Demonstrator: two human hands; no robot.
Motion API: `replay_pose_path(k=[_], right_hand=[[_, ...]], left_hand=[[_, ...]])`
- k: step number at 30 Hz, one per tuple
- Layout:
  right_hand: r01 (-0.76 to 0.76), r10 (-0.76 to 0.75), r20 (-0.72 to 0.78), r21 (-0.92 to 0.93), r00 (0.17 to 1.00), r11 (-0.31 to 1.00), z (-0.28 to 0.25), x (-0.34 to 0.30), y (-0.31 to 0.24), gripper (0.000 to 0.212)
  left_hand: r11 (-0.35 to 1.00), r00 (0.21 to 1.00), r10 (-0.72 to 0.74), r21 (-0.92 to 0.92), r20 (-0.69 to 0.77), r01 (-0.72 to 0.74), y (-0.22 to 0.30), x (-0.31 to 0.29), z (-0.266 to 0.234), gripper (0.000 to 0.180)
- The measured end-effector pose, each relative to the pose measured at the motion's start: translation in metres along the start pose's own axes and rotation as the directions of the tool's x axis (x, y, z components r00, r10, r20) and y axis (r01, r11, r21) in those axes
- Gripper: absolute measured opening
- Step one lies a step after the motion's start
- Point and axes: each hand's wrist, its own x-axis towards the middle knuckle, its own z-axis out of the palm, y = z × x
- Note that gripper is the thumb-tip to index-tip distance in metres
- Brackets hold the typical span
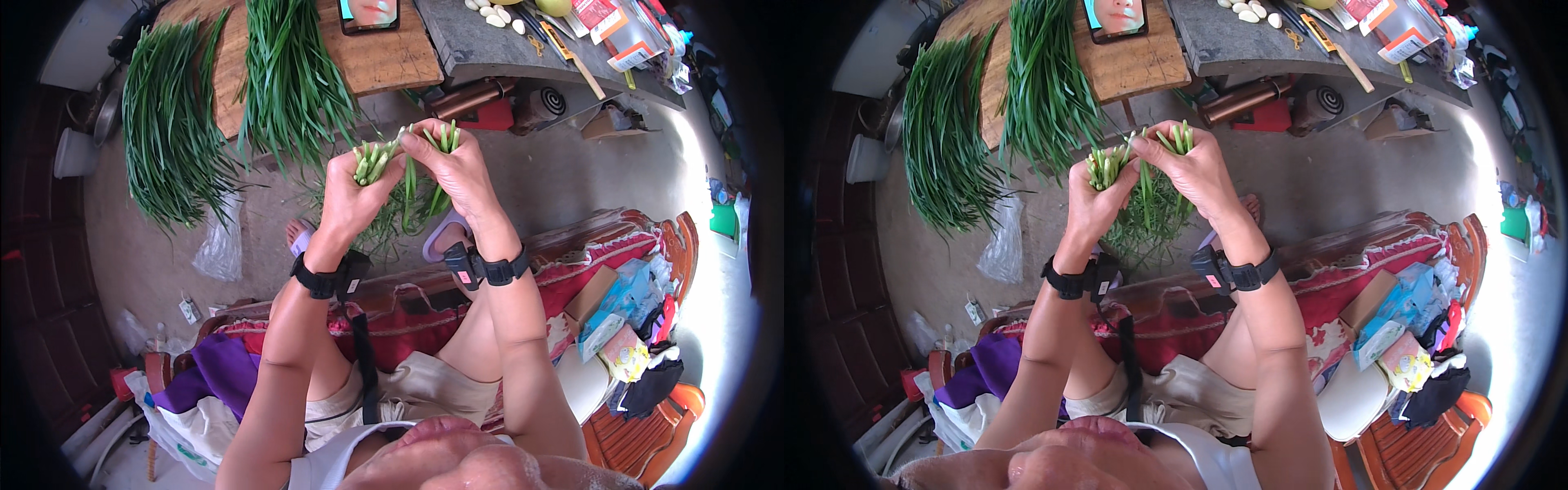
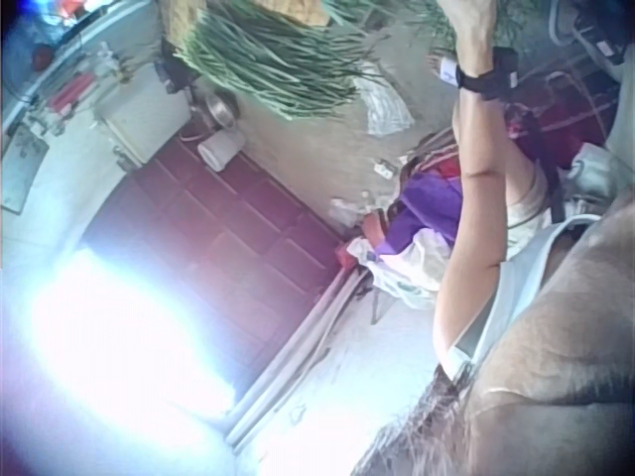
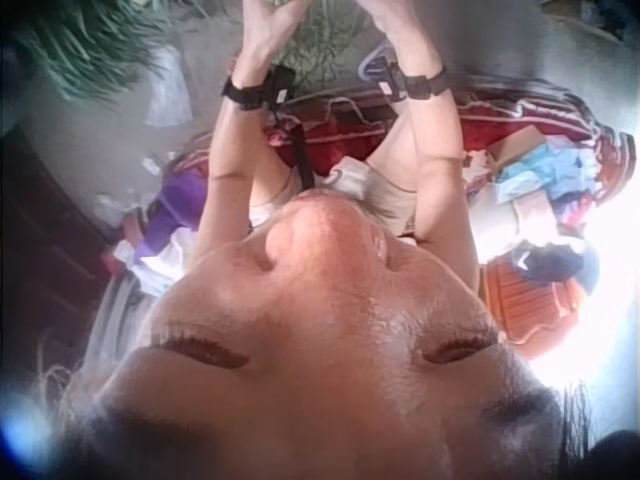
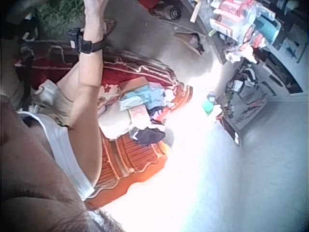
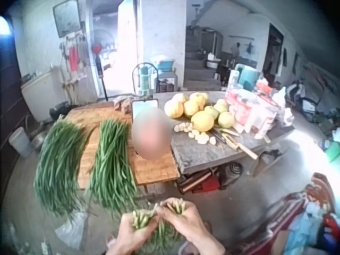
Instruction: The person cleans chives by hand, peeling away damaged or discolored outer layers from the stems one by one while holding the bunch.
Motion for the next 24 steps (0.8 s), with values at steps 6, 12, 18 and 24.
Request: replay_pose_path(k=[6,12,18,24], right_hand=[[-0.050,0.046,0.078,0.043,0.996,0.998,-0.011,0.001,0.000,0.020],[-0.032,0.025,0.063,0.103,0.998,0.994,-0.006,0.001,0.002,0.018],[-0.075,0.064,0.110,0.100,0.992,0.992,-0.006,0.001,-0.002,0.017],[0.118,-0.112,-0.070,0.078,0.991,0.990,-0.009,0.000,-0.004,0.014]], left_hand=[[0.997,0.999,-0.049,-0.067,0.024,0.050,0.005,-0.001,0.000,0.016],[0.987,0.995,-0.091,-0.128,0.035,0.095,0.009,0.000,0.000,0.016],[0.993,0.998,-0.051,-0.105,0.034,0.055,0.005,-0.001,0.000,0.015],[0.992,0.992,-0.109,-0.057,0.066,0.113,0.008,-0.002,-0.003,0.015]])
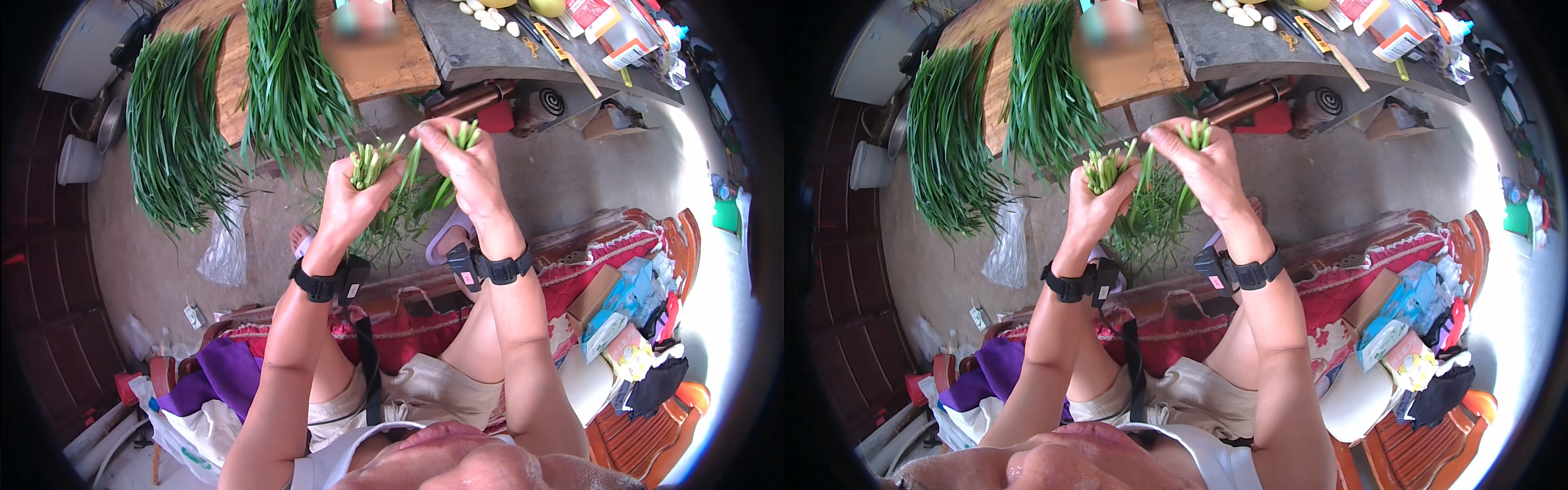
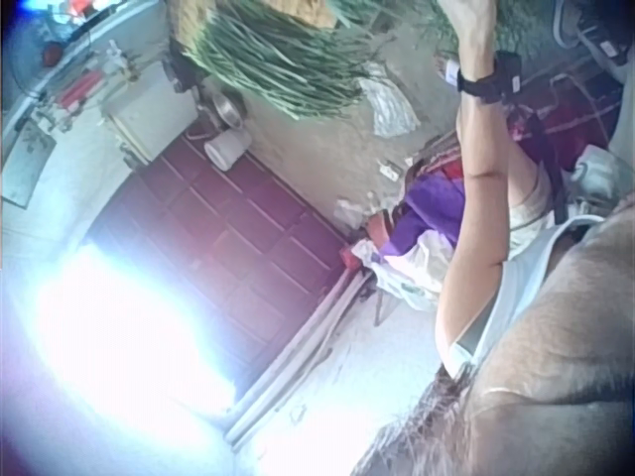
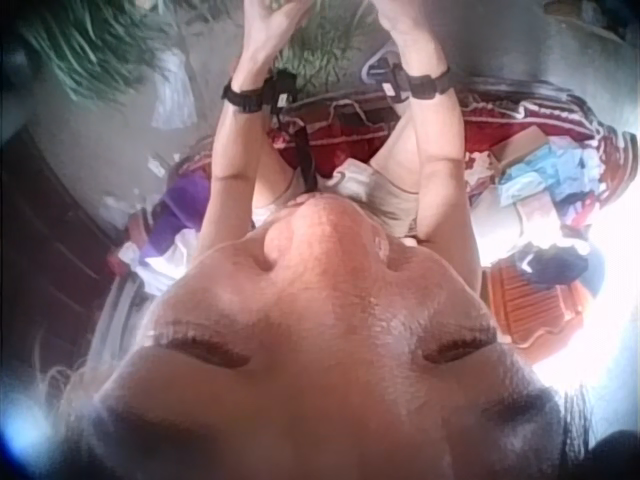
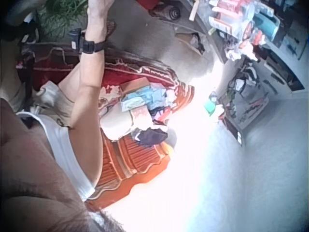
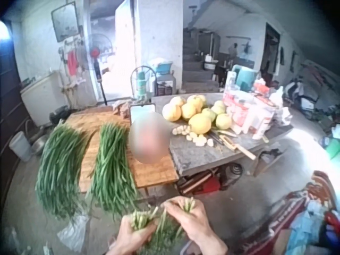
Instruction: The person cleans chives by hand, peeling away damaged or discolored outer layers from the stems one by one while holding the bunch.
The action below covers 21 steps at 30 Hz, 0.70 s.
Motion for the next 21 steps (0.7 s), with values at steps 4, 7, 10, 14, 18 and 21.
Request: replay_pose_path(k=[4,7,10,14,18,21], right_hand=[[0.073,-0.050,-0.155,0.149,0.987,0.986,-0.031,0.011,-0.011,0.021],[0.179,-0.104,-0.292,0.244,0.951,0.953,-0.063,0.016,-0.022,0.024],[0.269,-0.162,-0.353,0.278,0.921,0.922,-0.088,0.019,-0.029,0.025],[0.351,-0.179,-0.451,0.333,0.874,0.875,-0.111,0.015,-0.039,0.024],[0.406,-0.193,-0.519,0.336,0.833,0.850,-0.120,0.013,-0.043,0.024],[0.442,-0.229,-0.537,0.308,0.812,0.842,-0.126,0.012,-0.043,0.023]], left_hand=[[0.992,0.999,-0.034,0.123,0.033,0.030,0.002,-0.003,-0.006,0.019],[0.983,0.999,-0.045,0.177,0.027,0.039,-0.005,-0.005,-0.015,0.020],[0.982,0.999,-0.051,0.182,-0.005,0.051,-0.005,-0.007,-0.030,0.019],[0.993,0.997,0.000,0.121,-0.076,0.010,-0.005,-0.008,-0.047,0.016],[0.997,0.988,0.027,0.077,-0.150,-0.015,-0.007,-0.005,-0.061,0.014],[0.998,0.971,0.011,-0.058,-0.239,-0.026,-0.009,-0.004,-0.069,0.012]])
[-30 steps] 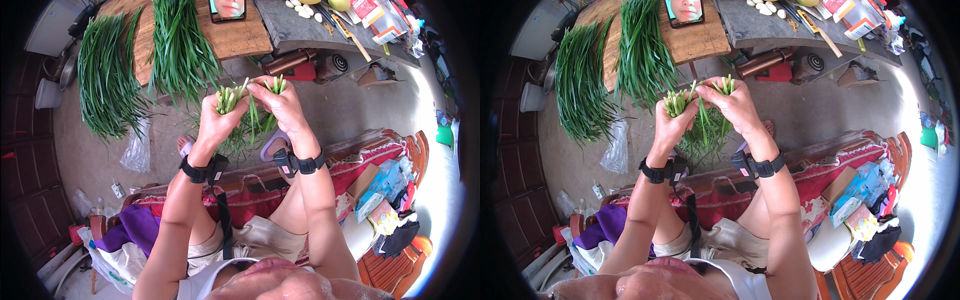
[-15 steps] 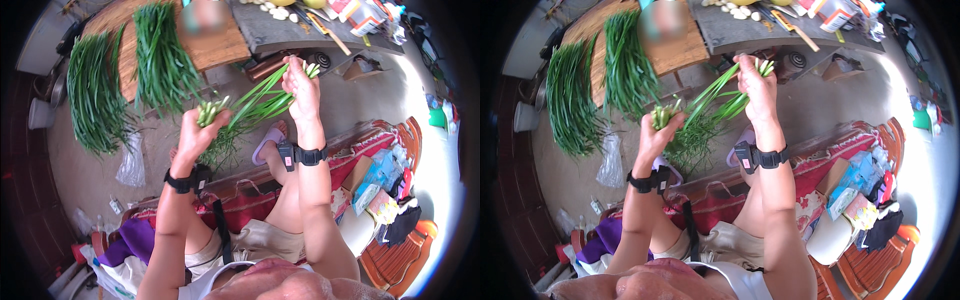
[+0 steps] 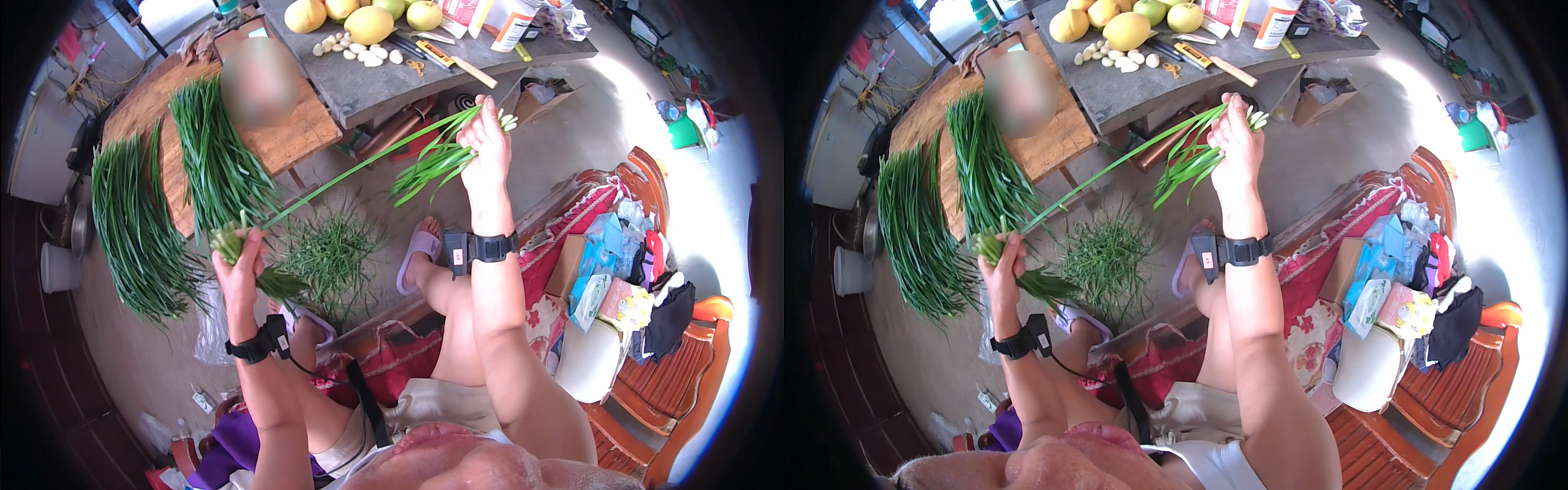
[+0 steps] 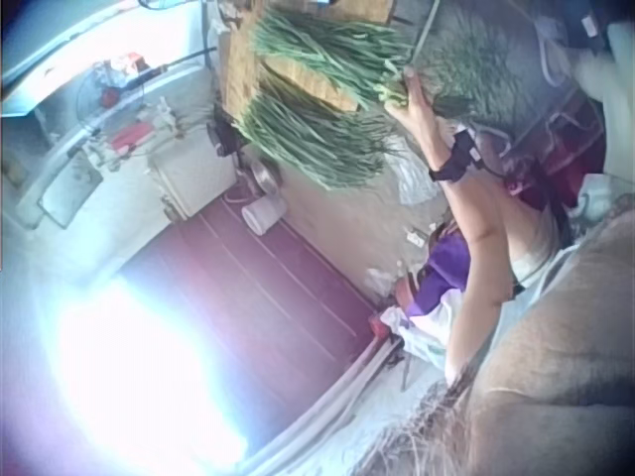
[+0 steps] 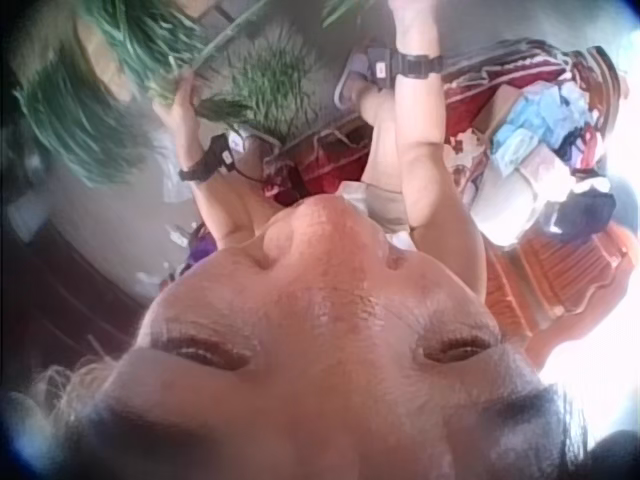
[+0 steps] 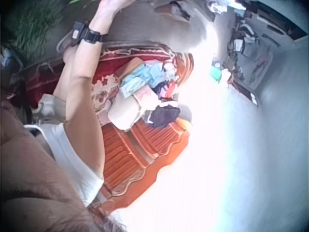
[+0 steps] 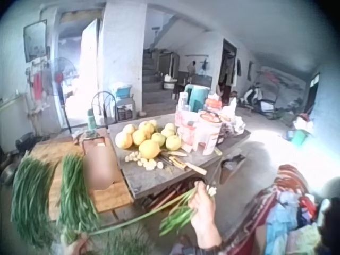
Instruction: The person cleans chives by hand, peeling away damaged or discolored outer layers from the stems one by one while holding the bunch.
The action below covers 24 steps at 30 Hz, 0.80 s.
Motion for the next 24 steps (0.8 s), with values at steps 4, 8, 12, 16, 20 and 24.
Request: replay_pose_path(k=[4,8,12,16,20,24], right_hand=[[0.018,-0.017,-0.028,0.040,0.999,0.999,-0.004,0.002,0.000,0.023],[0.075,-0.070,-0.065,0.077,0.995,0.994,-0.006,0.007,0.005,0.027],[-0.002,0.009,-0.090,0.086,0.996,0.996,-0.006,0.003,0.002,0.024],[-0.090,0.086,-0.055,-0.068,0.995,0.994,0.026,-0.013,0.014,0.028],[-0.109,0.133,0.105,-0.205,0.986,0.973,0.048,-0.031,0.041,0.029],[-0.071,0.179,0.267,-0.370,0.947,0.926,0.058,-0.051,0.046,0.033]], left_hand=[[0.979,0.997,-0.011,-0.204,-0.080,-0.006,-0.001,0.008,-0.017,0.015],[0.942,0.983,-0.029,-0.333,-0.182,-0.034,0.001,0.011,-0.017,0.015],[0.915,0.985,-0.035,-0.402,-0.167,-0.036,0.007,0.009,-0.008,0.014],[0.922,0.996,-0.094,-0.377,-0.003,0.086,0.004,0.005,0.014,0.016],[0.914,0.983,-0.128,-0.368,0.132,0.168,0.007,-0.004,0.016,0.017],[0.872,0.936,-0.150,-0.405,0.318,0.277,0.006,-0.006,0.032,0.019]])
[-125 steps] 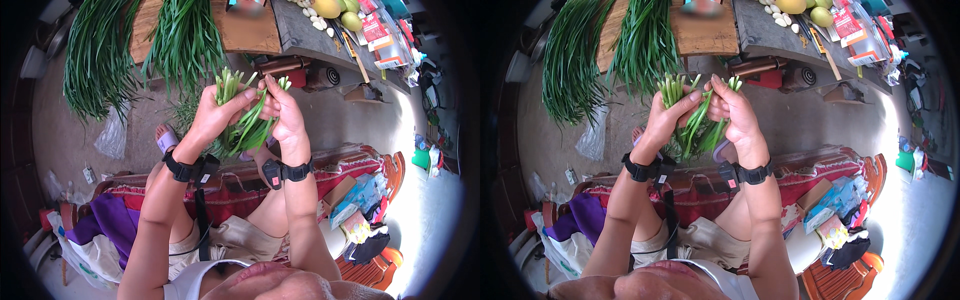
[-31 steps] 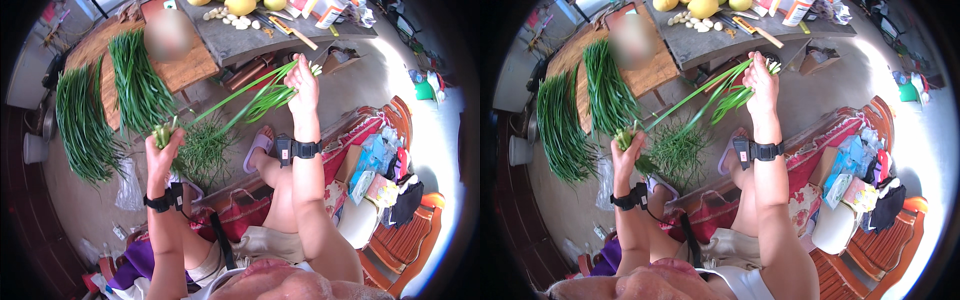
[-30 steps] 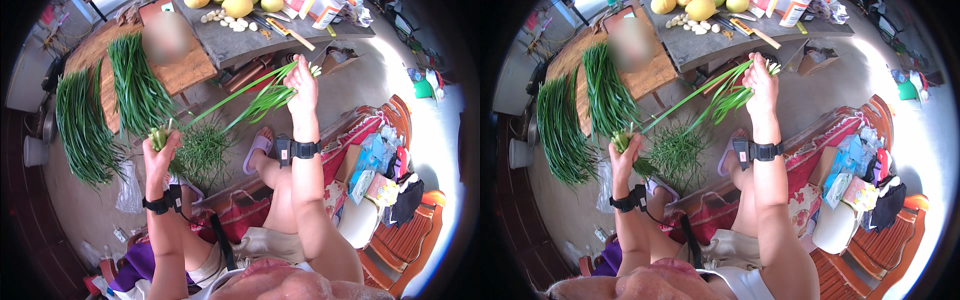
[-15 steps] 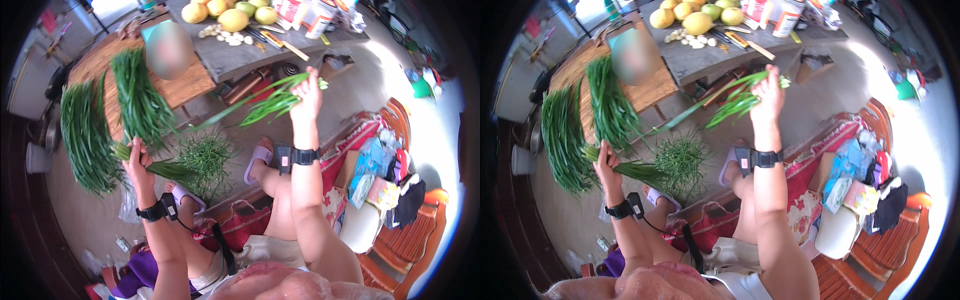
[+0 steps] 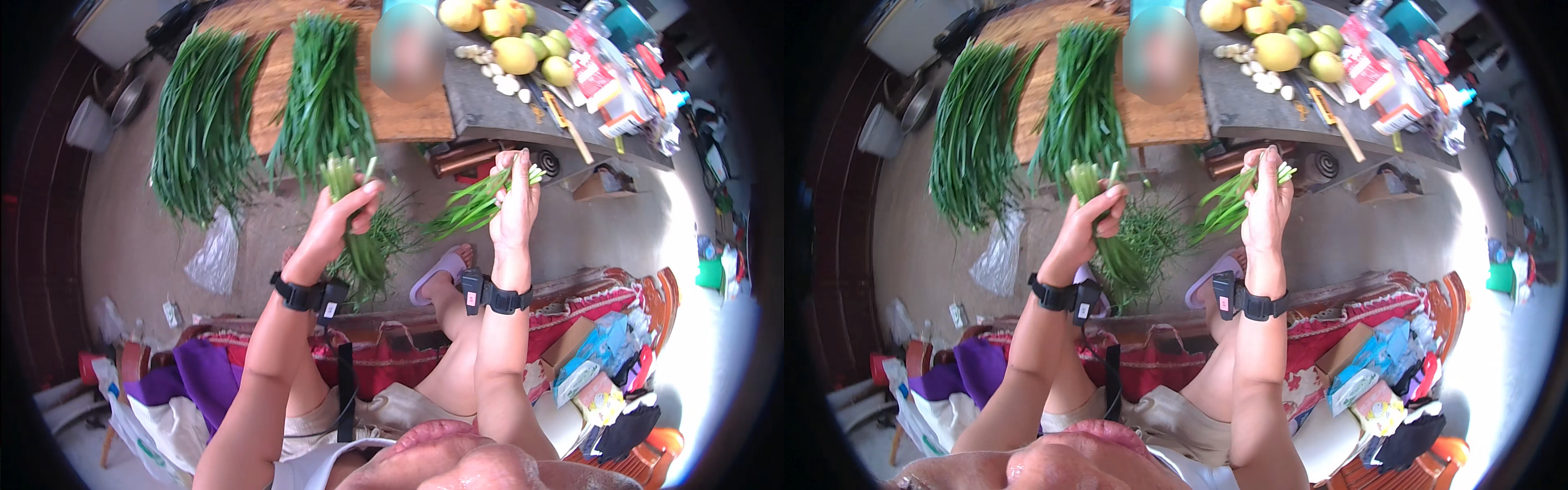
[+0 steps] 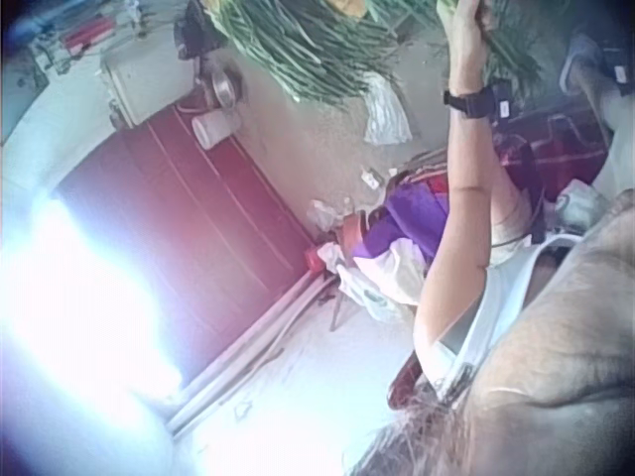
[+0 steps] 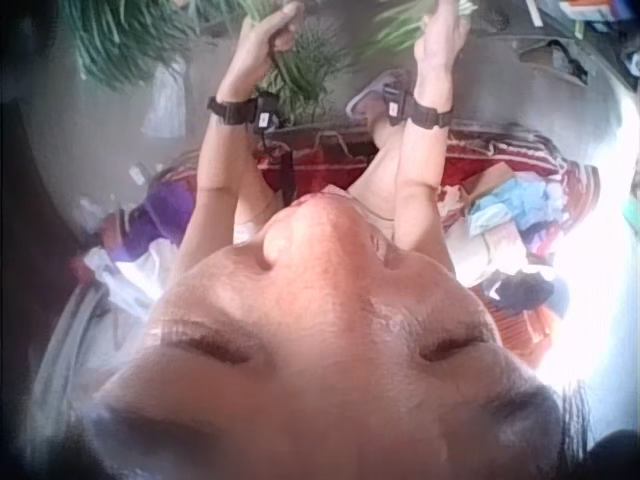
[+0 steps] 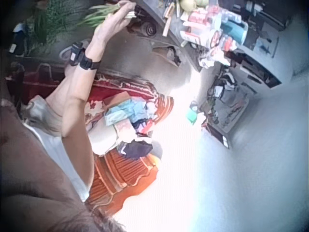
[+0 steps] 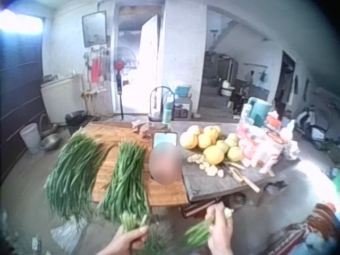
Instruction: The person cleans chives by hand, peeling away damaged or discolored outer layers from the stems one by one while holding the bunch.
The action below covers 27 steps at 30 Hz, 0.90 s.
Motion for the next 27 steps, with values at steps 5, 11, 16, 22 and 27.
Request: replay_pose_path(k=[5,11,16,22,27], right_hand=[[-0.095,0.129,0.177,-0.189,0.976,0.977,0.024,-0.014,0.000,0.036],[-0.140,0.213,0.404,-0.202,0.890,0.969,0.054,-0.029,0.020,0.032],[-0.184,0.270,0.411,-0.237,0.871,0.954,0.055,-0.031,0.025,0.030],[-0.135,0.162,0.241,-0.126,0.957,0.983,0.042,-0.023,0.010,0.024],[-0.144,0.132,0.161,0.063,0.978,0.988,0.032,-0.013,-0.002,0.025]], left_hand=[[0.997,0.996,-0.025,-0.067,0.088,0.031,0.001,-0.001,0.005,0.017],[1.000,0.990,-0.023,0.006,0.136,0.023,-0.003,-0.002,0.010,0.019],[0.978,0.983,0.000,0.204,0.185,-0.039,-0.012,-0.001,0.011,0.023],[0.999,1.000,0.012,0.052,-0.012,-0.011,-0.013,0.008,0.016,0.027],[0.987,0.969,0.163,0.042,-0.184,-0.158,-0.006,0.000,0.010,0.031]])
